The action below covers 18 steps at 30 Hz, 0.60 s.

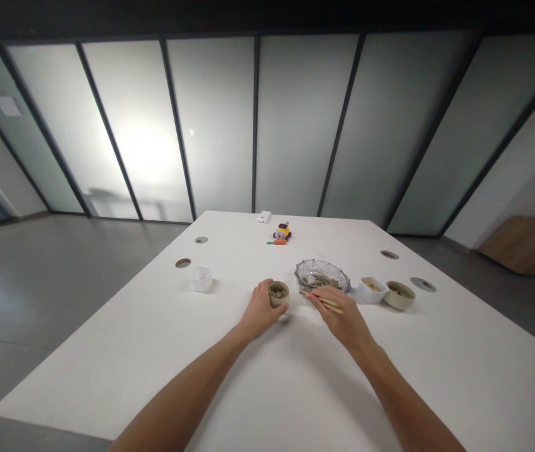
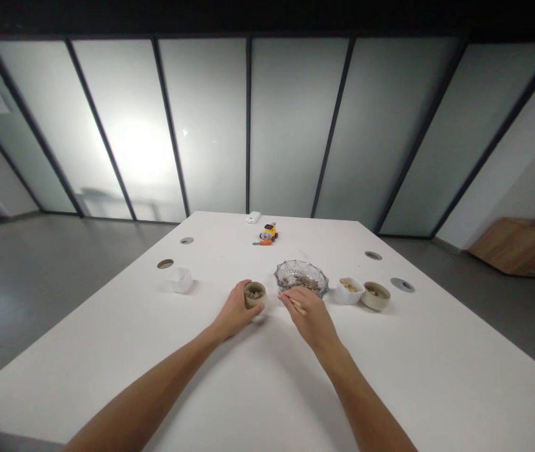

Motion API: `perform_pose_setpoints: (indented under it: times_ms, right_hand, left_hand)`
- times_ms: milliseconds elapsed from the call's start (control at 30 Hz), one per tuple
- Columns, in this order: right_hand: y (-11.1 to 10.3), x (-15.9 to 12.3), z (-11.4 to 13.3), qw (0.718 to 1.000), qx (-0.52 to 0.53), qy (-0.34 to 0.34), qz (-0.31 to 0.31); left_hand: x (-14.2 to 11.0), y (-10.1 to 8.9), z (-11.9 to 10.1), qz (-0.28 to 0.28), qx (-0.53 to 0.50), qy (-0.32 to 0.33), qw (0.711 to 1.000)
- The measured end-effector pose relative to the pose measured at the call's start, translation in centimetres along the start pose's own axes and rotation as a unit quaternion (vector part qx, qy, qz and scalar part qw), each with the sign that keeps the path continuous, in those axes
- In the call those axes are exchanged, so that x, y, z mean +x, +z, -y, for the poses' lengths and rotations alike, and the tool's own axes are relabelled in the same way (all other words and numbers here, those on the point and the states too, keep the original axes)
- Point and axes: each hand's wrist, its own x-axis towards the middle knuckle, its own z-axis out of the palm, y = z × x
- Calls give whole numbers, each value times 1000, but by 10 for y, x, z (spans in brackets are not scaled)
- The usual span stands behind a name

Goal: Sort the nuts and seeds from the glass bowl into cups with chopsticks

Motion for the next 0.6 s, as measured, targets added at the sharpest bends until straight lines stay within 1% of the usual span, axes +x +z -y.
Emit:
perform_pose_setpoints:
  times_ms: [167, 300, 400, 467, 600]
  right_hand:
    - [2, -1, -1, 1000, 18, 25, 6]
    - [1, -1, -3, 999, 26, 47, -12]
    - [-3, 1, -3, 998, 31, 48, -38]
    - [-7, 4, -1, 996, 27, 49, -67]
    - [-15, 9, 6, 989, 38, 77, -123]
  left_hand:
    - [0, 0, 5, 7, 3, 1, 1000]
    - [1, -1, 4, 8, 1, 0, 1000]
    - [1, -2, 3, 10, -1, 1, 1000]
    - [1, -2, 2, 9, -3, -1, 1000]
    - [0, -2, 0, 10, -3, -5, 1000]
